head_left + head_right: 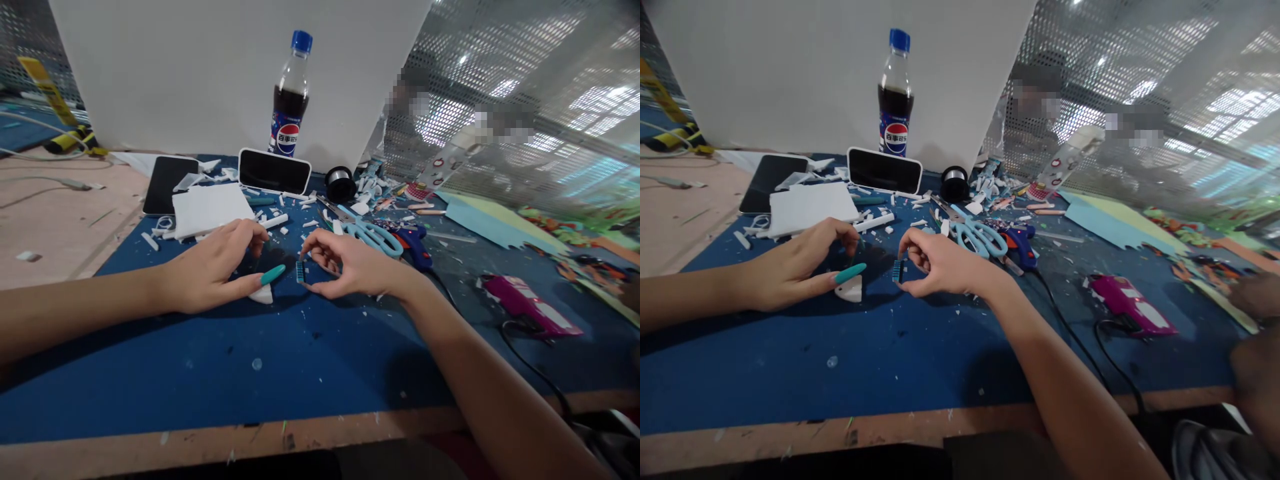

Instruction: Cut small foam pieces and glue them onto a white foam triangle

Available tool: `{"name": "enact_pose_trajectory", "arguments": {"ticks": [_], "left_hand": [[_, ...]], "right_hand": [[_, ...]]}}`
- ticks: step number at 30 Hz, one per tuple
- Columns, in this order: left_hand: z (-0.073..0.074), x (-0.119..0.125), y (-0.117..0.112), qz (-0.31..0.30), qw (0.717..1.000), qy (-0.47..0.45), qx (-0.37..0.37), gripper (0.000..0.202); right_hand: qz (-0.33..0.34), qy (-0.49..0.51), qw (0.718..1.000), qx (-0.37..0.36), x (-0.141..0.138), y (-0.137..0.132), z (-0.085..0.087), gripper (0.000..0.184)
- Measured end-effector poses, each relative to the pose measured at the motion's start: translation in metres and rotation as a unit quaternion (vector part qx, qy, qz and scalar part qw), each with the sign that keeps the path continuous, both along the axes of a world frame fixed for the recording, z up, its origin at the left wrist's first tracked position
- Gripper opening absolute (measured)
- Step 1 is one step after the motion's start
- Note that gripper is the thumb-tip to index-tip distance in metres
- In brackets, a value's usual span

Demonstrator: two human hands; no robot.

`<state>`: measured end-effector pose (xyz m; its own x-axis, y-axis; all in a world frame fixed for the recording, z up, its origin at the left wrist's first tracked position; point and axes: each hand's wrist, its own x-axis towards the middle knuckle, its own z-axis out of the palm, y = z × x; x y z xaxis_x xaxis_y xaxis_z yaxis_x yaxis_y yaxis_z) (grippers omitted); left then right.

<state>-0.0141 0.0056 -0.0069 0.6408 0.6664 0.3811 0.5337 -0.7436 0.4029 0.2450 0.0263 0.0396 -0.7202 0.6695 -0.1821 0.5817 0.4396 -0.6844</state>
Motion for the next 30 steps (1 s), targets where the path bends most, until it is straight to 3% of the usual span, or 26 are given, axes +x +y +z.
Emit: {"name": "enact_pose_trajectory", "arguments": {"ticks": [9, 17, 23, 30], "left_hand": [[0.001, 0.0006, -0.0006, 0.001, 1.0, 0.0, 0.0, 0.036], [0.0018, 0.0005, -0.0007, 0.001, 1.0, 0.007, 0.001, 0.036], [0.0029, 0.0011, -0.0005, 0.006, 1.0, 0.006, -0.002, 0.037], [0.0023, 0.0021, -0.0006, 0.005, 1.0, 0.002, 0.0, 0.038]], "right_hand": [[-0.016, 0.015, 1.0, 0.021, 0.005, -0.0012, 0.0066, 0.036], [-0.004, -0.031, 0.999, 0.018, 0.001, -0.0017, 0.0057, 0.035], [-0.008, 0.002, 0.999, 0.032, 0.0038, -0.0021, 0.0077, 0.035], [0.002, -0.001, 1.0, 0.024, -0.0004, -0.0031, 0.0007, 0.035]]}}
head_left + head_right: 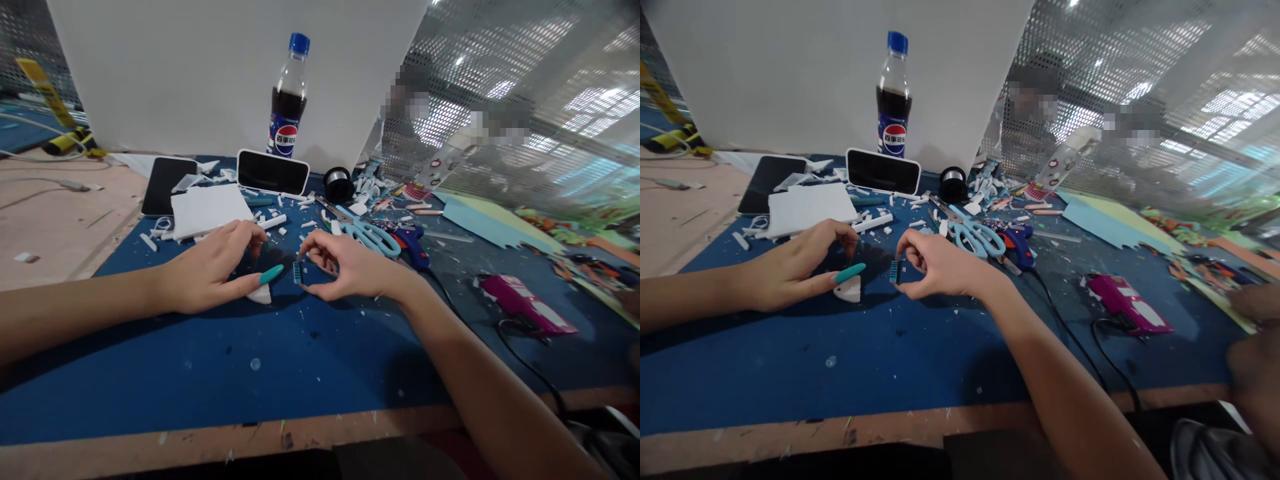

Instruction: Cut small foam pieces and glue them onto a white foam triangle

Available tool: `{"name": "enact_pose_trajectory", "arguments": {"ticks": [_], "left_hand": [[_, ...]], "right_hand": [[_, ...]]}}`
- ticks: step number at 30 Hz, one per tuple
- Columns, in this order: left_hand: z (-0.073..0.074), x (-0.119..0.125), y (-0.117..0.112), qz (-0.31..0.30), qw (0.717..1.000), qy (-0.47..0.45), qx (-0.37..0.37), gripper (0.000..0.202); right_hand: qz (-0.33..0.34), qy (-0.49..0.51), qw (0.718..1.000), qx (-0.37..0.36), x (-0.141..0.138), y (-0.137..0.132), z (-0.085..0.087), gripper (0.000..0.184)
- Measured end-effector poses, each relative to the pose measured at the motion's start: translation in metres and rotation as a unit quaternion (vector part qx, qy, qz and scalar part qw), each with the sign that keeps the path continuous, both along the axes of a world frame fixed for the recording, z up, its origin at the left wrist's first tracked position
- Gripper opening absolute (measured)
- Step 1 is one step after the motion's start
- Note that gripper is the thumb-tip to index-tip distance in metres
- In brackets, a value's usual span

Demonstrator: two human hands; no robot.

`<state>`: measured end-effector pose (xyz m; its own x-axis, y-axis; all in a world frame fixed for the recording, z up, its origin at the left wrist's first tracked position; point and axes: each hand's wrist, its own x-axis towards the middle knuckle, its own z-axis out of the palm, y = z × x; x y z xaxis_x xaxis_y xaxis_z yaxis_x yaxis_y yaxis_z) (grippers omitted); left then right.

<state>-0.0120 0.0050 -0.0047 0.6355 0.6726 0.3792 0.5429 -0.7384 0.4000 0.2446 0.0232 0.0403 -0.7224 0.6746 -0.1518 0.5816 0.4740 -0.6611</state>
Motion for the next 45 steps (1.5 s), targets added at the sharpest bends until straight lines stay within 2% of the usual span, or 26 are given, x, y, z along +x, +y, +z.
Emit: {"name": "enact_pose_trajectory", "arguments": {"ticks": [8, 15, 21, 23, 27, 29, 31, 33, 35, 40, 43, 45], "left_hand": [[0.0, -0.001, -0.001, 0.002, 1.0, -0.001, -0.001, 0.037], [0.001, 0.0, -0.002, 0.005, 1.0, 0.004, -0.008, 0.038], [0.004, 0.002, -0.003, 0.012, 1.0, 0.001, -0.022, 0.037], [0.003, 0.001, -0.002, 0.008, 1.0, 0.006, -0.022, 0.038], [0.003, -0.001, -0.001, 0.006, 1.0, 0.011, -0.013, 0.037], [0.002, -0.001, -0.001, 0.002, 1.0, 0.009, -0.01, 0.035], [0.001, -0.001, -0.001, 0.0, 1.0, 0.007, -0.009, 0.034], [0.001, 0.0, -0.002, 0.002, 1.0, 0.001, -0.011, 0.033], [0.0, 0.0, -0.003, 0.008, 1.0, -0.016, -0.015, 0.033], [-0.002, 0.001, -0.001, -0.006, 0.999, -0.046, 0.024, 0.036], [-0.001, 0.001, 0.0, 0.0, 0.996, -0.068, 0.059, 0.037], [-0.001, 0.001, -0.001, 0.019, 0.994, -0.082, 0.068, 0.038]], "right_hand": [[-0.026, 0.059, 0.997, 0.049, 0.001, -0.003, 0.005, 0.034], [0.01, -0.004, 1.0, 0.013, 0.001, 0.0, 0.001, 0.033], [-0.049, 0.079, 0.989, 0.112, 0.002, -0.002, 0.005, 0.035], [-0.038, 0.06, 0.993, 0.099, 0.002, -0.002, 0.005, 0.035], [0.003, -0.007, 1.0, 0.028, 0.002, 0.0, 0.002, 0.035], [-0.014, 0.027, 0.999, 0.03, 0.003, 0.001, 0.002, 0.035], [-0.044, 0.101, 0.993, 0.034, 0.004, 0.001, 0.003, 0.035], [-0.064, 0.184, 0.981, 0.0, 0.004, 0.002, 0.003, 0.035], [-0.074, 0.268, 0.957, -0.082, 0.001, 0.002, 0.001, 0.036], [-0.082, 0.403, 0.85, -0.33, -0.013, 0.0, -0.008, 0.034], [-0.102, 0.43, 0.794, -0.418, -0.021, -0.003, -0.008, 0.025], [-0.119, 0.432, 0.768, -0.456, -0.023, -0.005, -0.006, 0.022]]}}
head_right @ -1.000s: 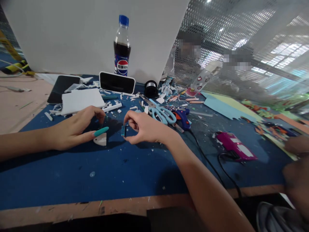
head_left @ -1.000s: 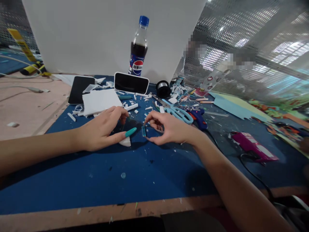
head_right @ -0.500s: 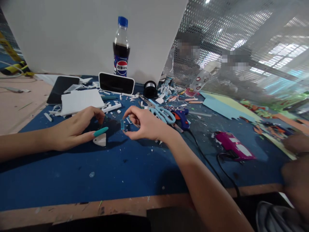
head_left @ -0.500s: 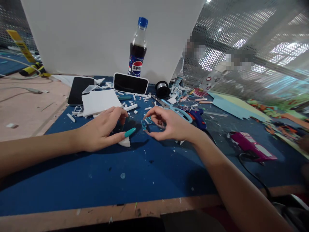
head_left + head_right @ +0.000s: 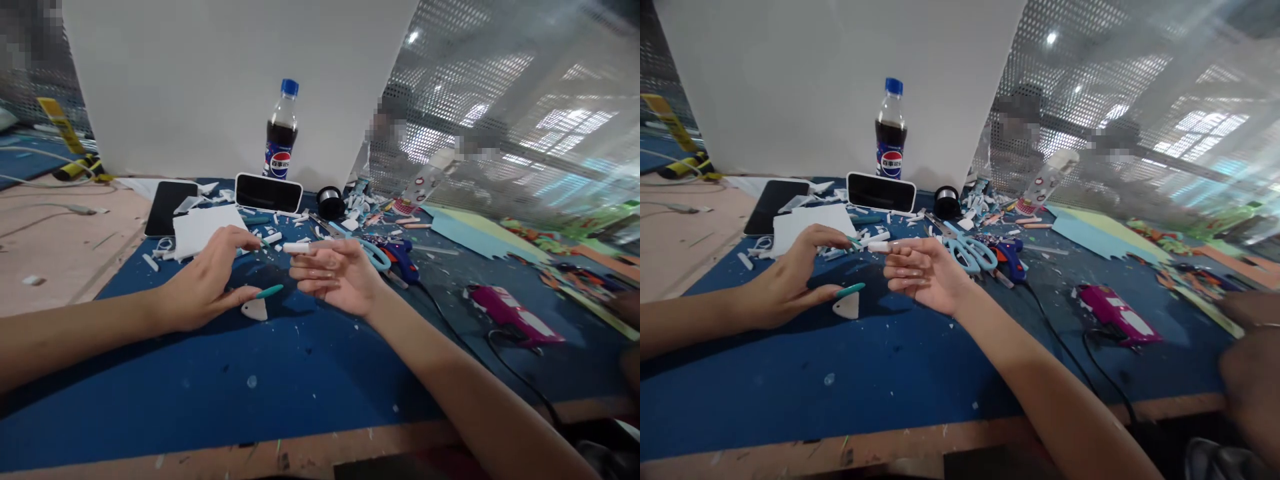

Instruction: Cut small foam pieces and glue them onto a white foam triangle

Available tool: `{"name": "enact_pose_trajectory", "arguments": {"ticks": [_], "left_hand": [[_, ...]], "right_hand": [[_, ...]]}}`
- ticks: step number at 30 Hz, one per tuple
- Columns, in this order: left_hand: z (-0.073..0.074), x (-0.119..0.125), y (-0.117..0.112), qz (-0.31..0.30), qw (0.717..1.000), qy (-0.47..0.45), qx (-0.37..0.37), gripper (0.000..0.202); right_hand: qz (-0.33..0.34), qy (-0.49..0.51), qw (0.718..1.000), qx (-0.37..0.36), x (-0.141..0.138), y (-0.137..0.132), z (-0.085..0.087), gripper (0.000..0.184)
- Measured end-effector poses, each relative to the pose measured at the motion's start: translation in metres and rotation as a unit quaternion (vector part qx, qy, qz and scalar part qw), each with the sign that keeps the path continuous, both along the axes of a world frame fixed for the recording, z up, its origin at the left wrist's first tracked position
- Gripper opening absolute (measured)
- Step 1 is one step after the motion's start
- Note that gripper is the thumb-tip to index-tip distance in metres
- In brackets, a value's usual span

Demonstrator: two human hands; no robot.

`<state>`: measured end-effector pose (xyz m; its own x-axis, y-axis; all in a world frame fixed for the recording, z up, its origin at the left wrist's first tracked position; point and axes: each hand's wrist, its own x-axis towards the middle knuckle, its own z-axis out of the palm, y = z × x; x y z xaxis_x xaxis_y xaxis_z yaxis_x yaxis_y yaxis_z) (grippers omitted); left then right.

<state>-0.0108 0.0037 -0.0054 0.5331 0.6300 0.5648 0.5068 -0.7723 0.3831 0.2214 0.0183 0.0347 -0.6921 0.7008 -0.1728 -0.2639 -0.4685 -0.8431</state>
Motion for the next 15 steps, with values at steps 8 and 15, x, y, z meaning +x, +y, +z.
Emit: {"name": "enact_pose_trajectory", "arguments": {"ticks": [8, 15], "left_hand": [[0.002, -0.001, -0.003, 0.023, 0.998, -0.049, 0.028, 0.043], [0.005, -0.001, -0.01, -0.026, 0.999, -0.021, -0.028, 0.029]], "right_hand": [[0.007, 0.025, 0.996, -0.089, -0.012, -0.011, 0.003, 0.02], [0.034, 0.061, 0.995, -0.078, -0.024, -0.021, 0.0, 0.008]]}}
